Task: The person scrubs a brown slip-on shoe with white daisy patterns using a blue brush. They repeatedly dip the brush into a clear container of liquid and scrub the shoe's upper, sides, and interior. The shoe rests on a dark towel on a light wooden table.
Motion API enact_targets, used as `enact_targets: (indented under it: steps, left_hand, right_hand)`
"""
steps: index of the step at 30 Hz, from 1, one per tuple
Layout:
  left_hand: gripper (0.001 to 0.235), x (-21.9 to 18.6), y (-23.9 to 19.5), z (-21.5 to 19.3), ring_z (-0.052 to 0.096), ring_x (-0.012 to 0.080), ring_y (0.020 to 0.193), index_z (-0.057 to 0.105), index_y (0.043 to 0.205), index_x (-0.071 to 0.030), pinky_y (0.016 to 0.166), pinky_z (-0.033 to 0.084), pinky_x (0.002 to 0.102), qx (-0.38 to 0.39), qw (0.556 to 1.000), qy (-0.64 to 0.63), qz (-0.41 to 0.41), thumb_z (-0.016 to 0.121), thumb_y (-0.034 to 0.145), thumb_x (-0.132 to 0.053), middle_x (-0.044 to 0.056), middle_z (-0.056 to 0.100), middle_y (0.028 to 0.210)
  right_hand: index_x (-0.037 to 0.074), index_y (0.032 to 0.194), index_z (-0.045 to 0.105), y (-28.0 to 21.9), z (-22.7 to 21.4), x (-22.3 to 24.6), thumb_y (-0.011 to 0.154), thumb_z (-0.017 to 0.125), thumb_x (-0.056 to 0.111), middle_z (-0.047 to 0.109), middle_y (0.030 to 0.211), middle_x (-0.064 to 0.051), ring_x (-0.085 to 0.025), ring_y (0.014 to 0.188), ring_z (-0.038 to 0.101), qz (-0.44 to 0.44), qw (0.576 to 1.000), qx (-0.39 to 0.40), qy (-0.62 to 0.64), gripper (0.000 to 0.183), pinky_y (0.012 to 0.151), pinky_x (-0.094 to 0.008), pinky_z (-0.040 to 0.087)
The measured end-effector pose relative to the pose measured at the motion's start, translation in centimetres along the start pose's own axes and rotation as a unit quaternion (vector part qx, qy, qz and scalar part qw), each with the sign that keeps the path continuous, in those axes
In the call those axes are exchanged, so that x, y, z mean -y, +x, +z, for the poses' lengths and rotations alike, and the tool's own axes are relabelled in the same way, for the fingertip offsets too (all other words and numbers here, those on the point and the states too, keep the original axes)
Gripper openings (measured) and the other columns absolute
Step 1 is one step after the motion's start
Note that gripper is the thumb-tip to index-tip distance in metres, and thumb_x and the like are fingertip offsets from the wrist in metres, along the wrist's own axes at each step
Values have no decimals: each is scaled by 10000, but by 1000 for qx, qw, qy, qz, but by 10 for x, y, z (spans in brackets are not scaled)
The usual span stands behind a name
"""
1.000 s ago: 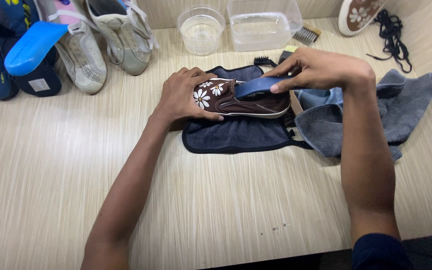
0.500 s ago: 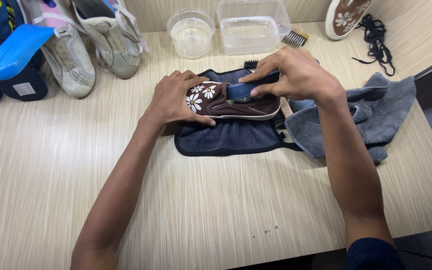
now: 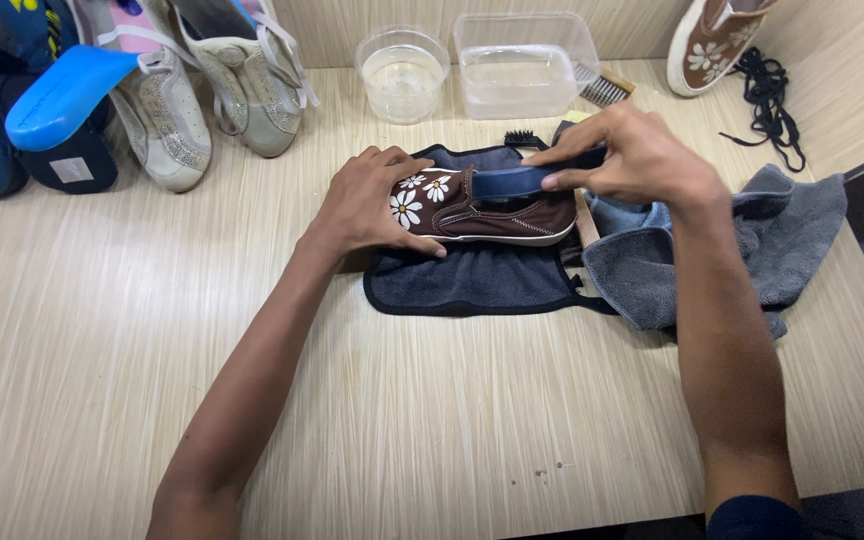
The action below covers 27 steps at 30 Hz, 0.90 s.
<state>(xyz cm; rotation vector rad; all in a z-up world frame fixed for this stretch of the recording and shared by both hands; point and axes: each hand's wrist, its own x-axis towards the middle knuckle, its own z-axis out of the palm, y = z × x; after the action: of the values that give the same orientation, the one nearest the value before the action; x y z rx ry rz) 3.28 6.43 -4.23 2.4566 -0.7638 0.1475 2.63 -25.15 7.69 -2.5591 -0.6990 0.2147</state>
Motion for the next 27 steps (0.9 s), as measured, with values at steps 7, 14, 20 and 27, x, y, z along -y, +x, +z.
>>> enact_targets:
  steps: [7, 14, 20, 27]
  left_hand:
    - [1096, -3, -1, -6, 663, 371, 1067, 705, 1354, -124, 906, 514, 468, 7, 1000, -19, -3, 967, 463, -706, 137, 724, 1145]
    - [1105, -2, 1, -1, 668, 348, 1044, 716, 1336, -157, 870, 521, 456, -12, 1000, -1, 14, 952, 436, -752, 106, 723, 1127]
    - [1093, 4, -2, 1, 670, 332, 1028, 721, 1322, -176, 855, 525, 450, -26, 999, 25, 7, 941, 428, -766, 84, 722, 1120]
    - [1209, 3, -1, 13, 607, 293, 1079, 628, 1432, -199, 868, 509, 509, -27, 995, 93, 32, 704, 502, -968, 65, 663, 1256]
  right_hand:
    - [273, 1141, 832, -1, 4, 29, 852, 826, 303, 825, 1013, -94, -382, 949, 765, 58, 997, 26, -30, 291, 890, -481, 544]
    - [334, 1124, 831, 4, 11, 23, 966, 739, 532, 804, 881, -60, -364, 851, 761, 117, 990, -36, -68, 269, 866, -447, 547]
    - [353, 1031, 840, 15, 16, 31, 932, 727, 573, 759, 722, -82, -375, 778, 743, 155, 984, -24, -89, 265, 860, -495, 547]
    - [336, 897, 864, 12, 6, 19, 844, 697, 792, 633, 570, -26, -228, 742, 636, 258, 958, -37, -116, 489, 770, -409, 419]
